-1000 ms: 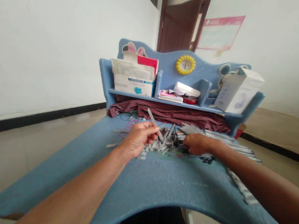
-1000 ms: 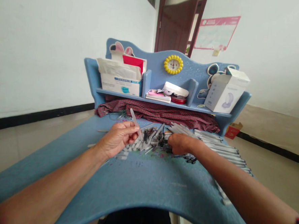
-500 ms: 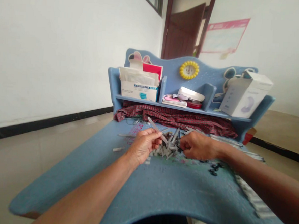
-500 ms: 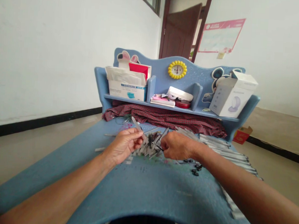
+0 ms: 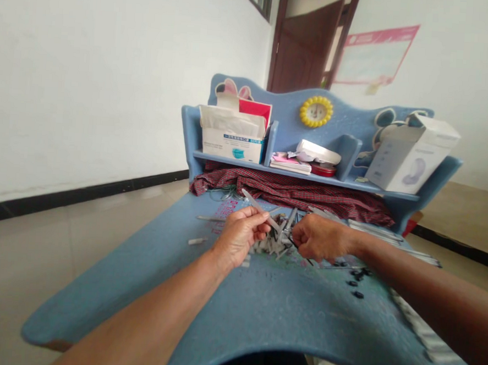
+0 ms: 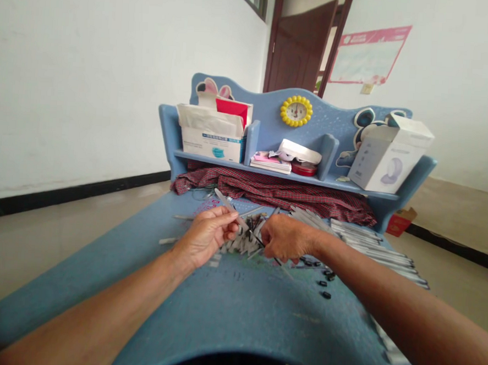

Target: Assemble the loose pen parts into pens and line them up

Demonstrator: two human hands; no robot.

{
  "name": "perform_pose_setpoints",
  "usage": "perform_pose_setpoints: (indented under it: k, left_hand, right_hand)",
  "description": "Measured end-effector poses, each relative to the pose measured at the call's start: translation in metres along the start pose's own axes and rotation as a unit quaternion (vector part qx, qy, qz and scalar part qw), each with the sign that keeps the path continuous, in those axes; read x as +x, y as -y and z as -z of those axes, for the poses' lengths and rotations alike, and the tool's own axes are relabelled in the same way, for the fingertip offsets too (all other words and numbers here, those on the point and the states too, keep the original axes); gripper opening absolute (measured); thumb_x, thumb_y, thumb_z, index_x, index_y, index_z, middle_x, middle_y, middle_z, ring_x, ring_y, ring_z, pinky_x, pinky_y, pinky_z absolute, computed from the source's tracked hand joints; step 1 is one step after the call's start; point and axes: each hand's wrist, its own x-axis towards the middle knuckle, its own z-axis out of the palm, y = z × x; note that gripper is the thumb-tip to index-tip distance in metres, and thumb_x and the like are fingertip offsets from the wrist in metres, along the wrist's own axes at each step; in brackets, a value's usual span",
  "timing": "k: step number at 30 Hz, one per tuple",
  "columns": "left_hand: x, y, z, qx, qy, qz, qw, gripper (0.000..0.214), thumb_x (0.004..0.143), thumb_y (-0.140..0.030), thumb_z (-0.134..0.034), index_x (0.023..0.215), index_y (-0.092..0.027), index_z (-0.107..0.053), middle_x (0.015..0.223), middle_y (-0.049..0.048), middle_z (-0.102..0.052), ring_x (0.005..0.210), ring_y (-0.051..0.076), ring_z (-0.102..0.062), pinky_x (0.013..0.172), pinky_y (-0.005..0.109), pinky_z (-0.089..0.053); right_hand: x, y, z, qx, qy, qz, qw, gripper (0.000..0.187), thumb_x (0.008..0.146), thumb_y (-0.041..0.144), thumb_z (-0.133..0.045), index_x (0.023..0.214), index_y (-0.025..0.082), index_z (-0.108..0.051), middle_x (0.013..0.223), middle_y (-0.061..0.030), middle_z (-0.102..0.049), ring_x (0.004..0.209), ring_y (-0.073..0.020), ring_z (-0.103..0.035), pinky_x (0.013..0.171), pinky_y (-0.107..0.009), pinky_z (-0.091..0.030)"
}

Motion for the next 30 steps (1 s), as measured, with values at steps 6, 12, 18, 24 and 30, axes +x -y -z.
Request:
perform_pose_setpoints:
  k: [6,12,18,24,30]
  left_hand:
    - [-0.004,0.001,-0.003,-0.003,0.001,0.000,1.000,0.013,0.065,-0.017,-0.069,0.070,-0.011,-0.058,0.065,0.0025,-0.063,0.052,0.007,-0.056,0.044,0.015,-0.040]
    - [-0.004,0.005,-0.004,0.021,-0.005,0.001,1.000,0.011,0.066,-0.016,-0.067,0.069,-0.011,-0.058,0.059,0.0008,-0.060,0.049,0.008,-0.055,0.043,0.015,-0.039]
    - [-0.004,0.001,-0.006,-0.004,-0.017,0.013,1.000,0.011,0.064,-0.015,-0.067,0.069,-0.011,-0.058,0.062,0.0029,-0.064,0.049,0.010,-0.058,0.042,0.016,-0.040]
    - [-0.001,-0.010,-0.008,-0.051,-0.080,0.035,0.995,0.007,0.069,-0.009,-0.062,0.065,-0.012,-0.058,0.055,0.0013,-0.064,0.049,0.012,-0.061,0.043,0.018,-0.044]
    - [-0.002,-0.023,-0.012,-0.131,-0.096,0.042,0.986,0.015,0.077,-0.002,-0.053,0.065,-0.010,-0.057,0.054,0.0007,-0.064,0.050,0.010,-0.062,0.049,0.019,-0.047]
  right_hand:
    - [0.002,0.005,0.002,-0.045,0.004,-0.016,0.999,0.015,0.058,0.014,-0.046,0.066,0.014,-0.058,0.052,-0.0002,-0.058,0.039,-0.0107,-0.049,0.034,-0.019,-0.039]
    - [0.005,0.009,0.006,-0.076,0.010,-0.040,0.996,0.017,0.060,0.015,-0.046,0.068,0.013,-0.061,0.047,0.0010,-0.054,0.034,-0.0100,-0.048,0.032,-0.018,-0.037]
    - [0.007,0.024,0.020,-0.246,-0.008,-0.020,0.969,0.022,0.063,0.015,-0.049,0.073,0.010,-0.068,0.064,-0.0090,-0.067,0.052,-0.0168,-0.062,0.047,-0.023,-0.046]
    - [0.010,0.054,0.031,-0.408,-0.096,0.044,0.907,0.032,0.066,0.014,-0.057,0.095,0.008,-0.069,0.090,-0.0183,-0.069,0.088,-0.0304,-0.064,0.066,-0.037,-0.049]
    - [0.009,0.073,0.034,-0.370,-0.167,0.085,0.910,0.022,0.070,0.012,-0.059,0.090,0.008,-0.067,0.097,-0.0147,-0.066,0.099,-0.0317,-0.060,0.078,-0.043,-0.046]
